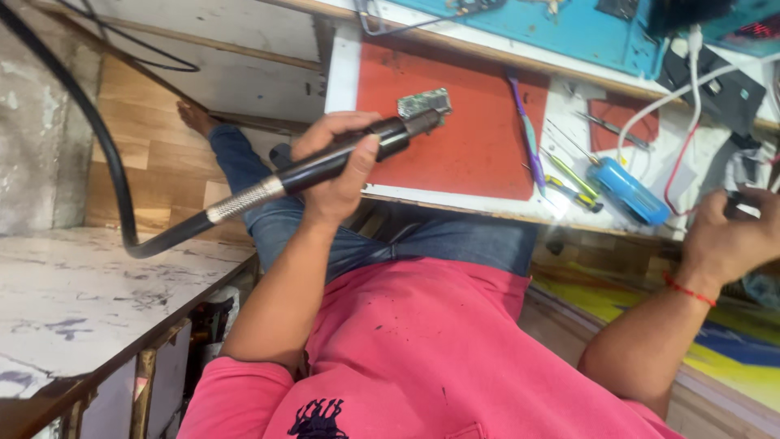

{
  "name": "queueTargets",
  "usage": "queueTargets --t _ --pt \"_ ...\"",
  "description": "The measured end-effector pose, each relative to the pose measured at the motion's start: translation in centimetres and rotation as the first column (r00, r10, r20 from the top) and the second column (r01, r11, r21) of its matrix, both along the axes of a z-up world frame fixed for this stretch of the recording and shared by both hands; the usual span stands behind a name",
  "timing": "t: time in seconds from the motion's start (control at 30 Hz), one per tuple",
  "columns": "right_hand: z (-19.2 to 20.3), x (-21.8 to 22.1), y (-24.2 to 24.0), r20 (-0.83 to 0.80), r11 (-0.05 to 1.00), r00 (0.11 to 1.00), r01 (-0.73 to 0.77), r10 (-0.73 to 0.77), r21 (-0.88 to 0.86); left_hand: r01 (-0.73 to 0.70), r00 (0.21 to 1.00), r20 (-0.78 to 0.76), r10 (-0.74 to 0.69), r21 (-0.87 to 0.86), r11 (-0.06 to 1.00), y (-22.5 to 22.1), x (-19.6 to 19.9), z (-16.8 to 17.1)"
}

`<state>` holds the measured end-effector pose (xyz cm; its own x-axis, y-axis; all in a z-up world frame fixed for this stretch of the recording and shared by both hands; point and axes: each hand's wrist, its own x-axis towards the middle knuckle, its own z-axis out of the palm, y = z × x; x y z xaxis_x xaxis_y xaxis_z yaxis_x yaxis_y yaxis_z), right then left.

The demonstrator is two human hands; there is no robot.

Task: The person cleans a small circuit board using a toothbrush and then uses a hot air gun to blow off debris. The person holds the board with one hand while scrubbing with the other, then switches to the hot air tool to clear the surface.

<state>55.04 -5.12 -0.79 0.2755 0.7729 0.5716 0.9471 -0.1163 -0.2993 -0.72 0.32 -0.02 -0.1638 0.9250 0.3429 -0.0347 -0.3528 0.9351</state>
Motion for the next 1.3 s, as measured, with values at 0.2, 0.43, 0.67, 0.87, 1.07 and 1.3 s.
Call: queueTargets --t 0.2,0.43,0.67,0.87,1.07,1.3 --pt "4.3 -3.2 1.4 0.262 0.943 0.961 0.169 -0.092 -0.288 -0.071 0.995 0.071 0.075 -0.055 0.996 0.3 0.4 0.6" --pt "8.5 -17.0 6.8 -0.194 0.815 0.867 -0.499 0.46 -0.295 -0.054 0.995 0.076 0.061 -0.083 0.995 0.0 0.0 -0.4" --pt "5.9 -30.1 15.2 -0.308 0.23 0.331 -0.918 0.892 -0.322 -0.091 0.996 -0.001 0.091 0.011 0.996 -0.2 0.7 0.1" --pt "3.6 -30.1 15.3 -0.457 0.277 0.409 -0.902 0.79 -0.33 -0.095 0.995 0.028 0.095 -0.015 0.995 -0.2 0.7 -0.4" --pt "2.2 -30.9 14.7 -0.292 0.401 0.484 -0.865 0.825 -0.302 -0.121 0.992 -0.018 0.121 -0.002 0.993 0.0 1.1 -0.6" --pt "2.3 -29.6 14.5 -0.189 0.43 0.538 -0.802 0.821 -0.416 -0.121 0.993 -0.003 0.122 -0.055 0.991 0.0 0.8 -0.6"
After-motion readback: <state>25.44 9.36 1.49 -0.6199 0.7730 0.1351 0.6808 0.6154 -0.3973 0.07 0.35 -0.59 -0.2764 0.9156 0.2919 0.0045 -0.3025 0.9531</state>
